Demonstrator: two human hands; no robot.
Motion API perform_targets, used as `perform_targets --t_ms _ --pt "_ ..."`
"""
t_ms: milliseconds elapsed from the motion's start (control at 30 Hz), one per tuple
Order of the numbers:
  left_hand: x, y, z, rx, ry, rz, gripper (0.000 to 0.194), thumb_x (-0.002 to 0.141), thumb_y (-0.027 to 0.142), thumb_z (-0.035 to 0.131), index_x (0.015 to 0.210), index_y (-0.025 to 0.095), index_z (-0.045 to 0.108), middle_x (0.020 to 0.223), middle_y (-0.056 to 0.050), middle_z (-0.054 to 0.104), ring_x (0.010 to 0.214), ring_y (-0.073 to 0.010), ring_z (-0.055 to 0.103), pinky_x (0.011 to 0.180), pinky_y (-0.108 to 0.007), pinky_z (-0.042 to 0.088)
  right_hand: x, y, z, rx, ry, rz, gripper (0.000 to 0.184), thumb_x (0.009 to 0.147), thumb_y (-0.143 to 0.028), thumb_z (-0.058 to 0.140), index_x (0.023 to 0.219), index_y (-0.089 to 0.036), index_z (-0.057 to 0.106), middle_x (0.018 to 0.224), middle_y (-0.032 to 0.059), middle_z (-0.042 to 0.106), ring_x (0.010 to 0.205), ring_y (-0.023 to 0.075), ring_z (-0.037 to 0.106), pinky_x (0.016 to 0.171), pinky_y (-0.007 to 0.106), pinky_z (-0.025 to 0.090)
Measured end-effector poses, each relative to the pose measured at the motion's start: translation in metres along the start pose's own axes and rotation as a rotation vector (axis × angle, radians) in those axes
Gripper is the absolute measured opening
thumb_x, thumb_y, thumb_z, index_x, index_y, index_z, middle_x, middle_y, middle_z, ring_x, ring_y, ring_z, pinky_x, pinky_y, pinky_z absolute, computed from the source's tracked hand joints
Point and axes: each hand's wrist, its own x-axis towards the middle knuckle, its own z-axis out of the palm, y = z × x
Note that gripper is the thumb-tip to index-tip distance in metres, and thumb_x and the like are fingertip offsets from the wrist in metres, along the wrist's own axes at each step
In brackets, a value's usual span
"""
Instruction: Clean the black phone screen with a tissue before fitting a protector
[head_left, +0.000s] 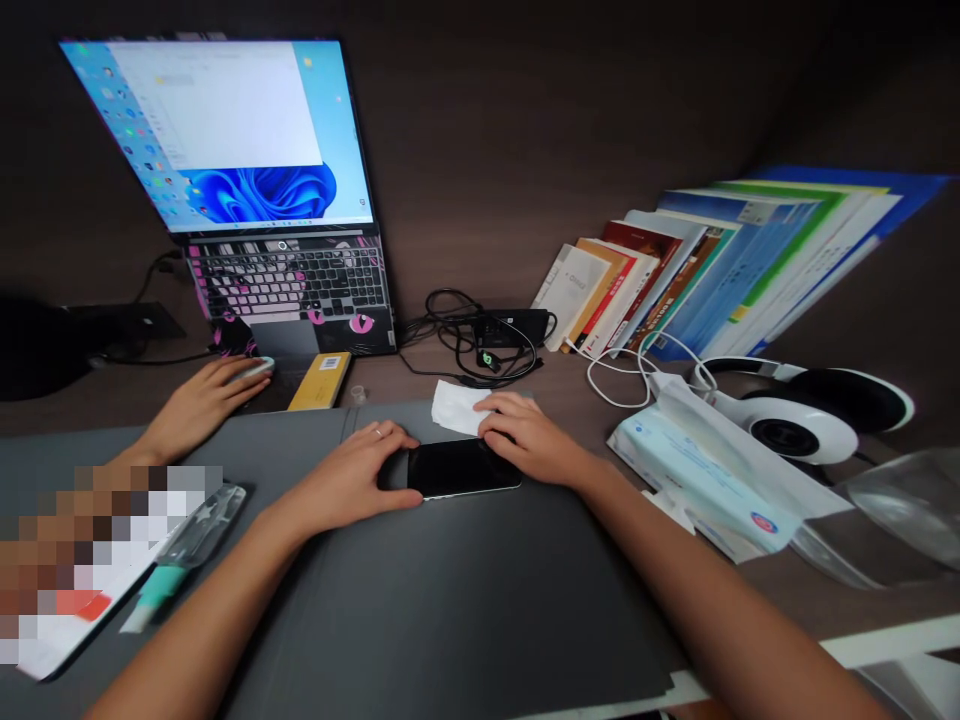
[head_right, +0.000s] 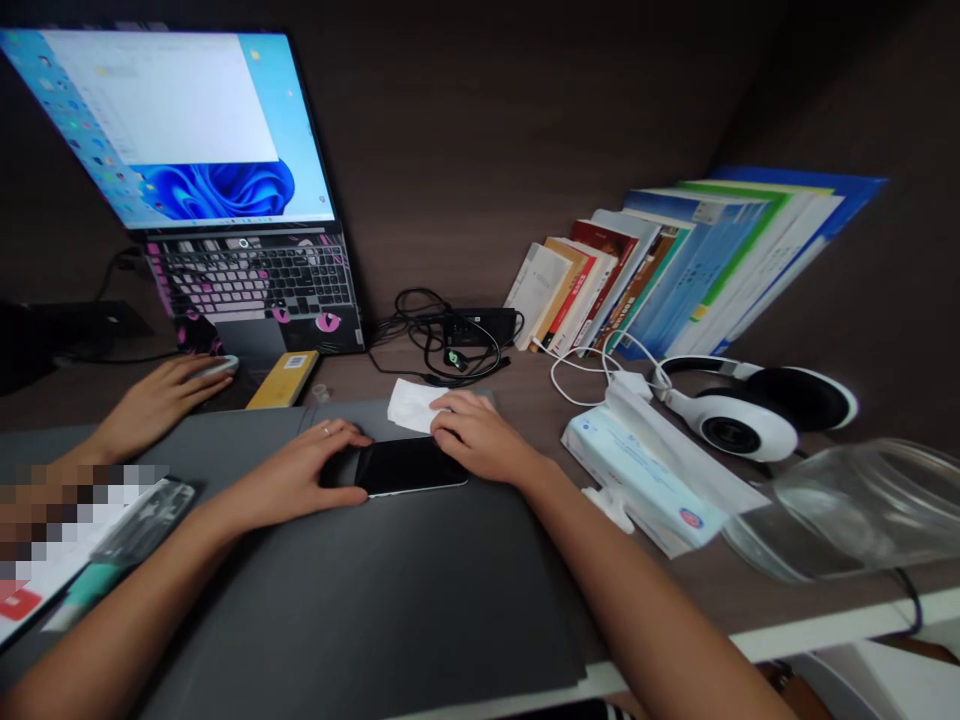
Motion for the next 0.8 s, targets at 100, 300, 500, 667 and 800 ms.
perform_targets --t_ms 100,300,500,667,800 --pt "-0.001 0.000 0.000 -0.006 0.005 0.007 0.047 0.087 0.051 0.070 0.123 0.023 0.060 0.123 -0.008 0.062 0.117 -0.0298 0.058 0.102 -0.046 0.047 0.001 0.001 0.004 -0.024 -0.025 0.035 0.032 0.104 -0.031 0.042 0.101 -0.022 0.073 0.125 0.0104 0.068 0.118 0.0270 0.057 0.102 0.050 0.037" --pt "-0.002 -0.002 0.000 0.001 0.018 0.026 0.049 0.087 0.053 0.069 0.125 0.024 0.059 0.126 -0.008 0.062 0.118 -0.0300 0.058 0.102 -0.045 0.048 0.000 0.008 -0.003 -0.060 0.067 0.053 0.032 0.103 -0.027 0.042 0.104 -0.020 0.073 0.116 0.0109 0.070 0.111 0.0261 0.060 0.097 0.045 0.041" --pt "-0.002 -0.003 0.001 -0.003 0.027 0.046 0.050 0.088 0.053 0.069 0.128 0.024 0.059 0.124 -0.007 0.062 0.115 -0.0288 0.059 0.102 -0.044 0.048 -0.007 0.014 -0.017 -0.011 0.403 0.146 0.020 0.097 -0.033 0.054 0.085 -0.020 0.063 0.090 0.0068 0.066 0.089 0.0225 0.063 0.082 0.035 0.048" --pt "-0.002 -0.005 0.002 0.002 0.011 0.039 0.051 0.089 0.054 0.069 0.129 0.024 0.058 0.126 -0.007 0.060 0.118 -0.0291 0.058 0.104 -0.045 0.046 -0.010 0.012 -0.019 -0.039 0.491 0.216 0.020 0.098 -0.029 0.053 0.112 -0.020 0.063 0.097 0.0083 0.067 0.087 0.0232 0.063 0.077 0.035 0.047" --pt "-0.002 -0.004 0.002 -0.003 0.018 0.036 0.051 0.088 0.054 0.069 0.128 0.024 0.059 0.126 -0.007 0.061 0.118 -0.0292 0.058 0.103 -0.045 0.047 -0.009 0.003 -0.015 0.002 0.410 0.155 0.018 0.099 -0.028 0.051 0.107 -0.020 0.066 0.098 0.0077 0.067 0.091 0.0225 0.063 0.080 0.034 0.047"
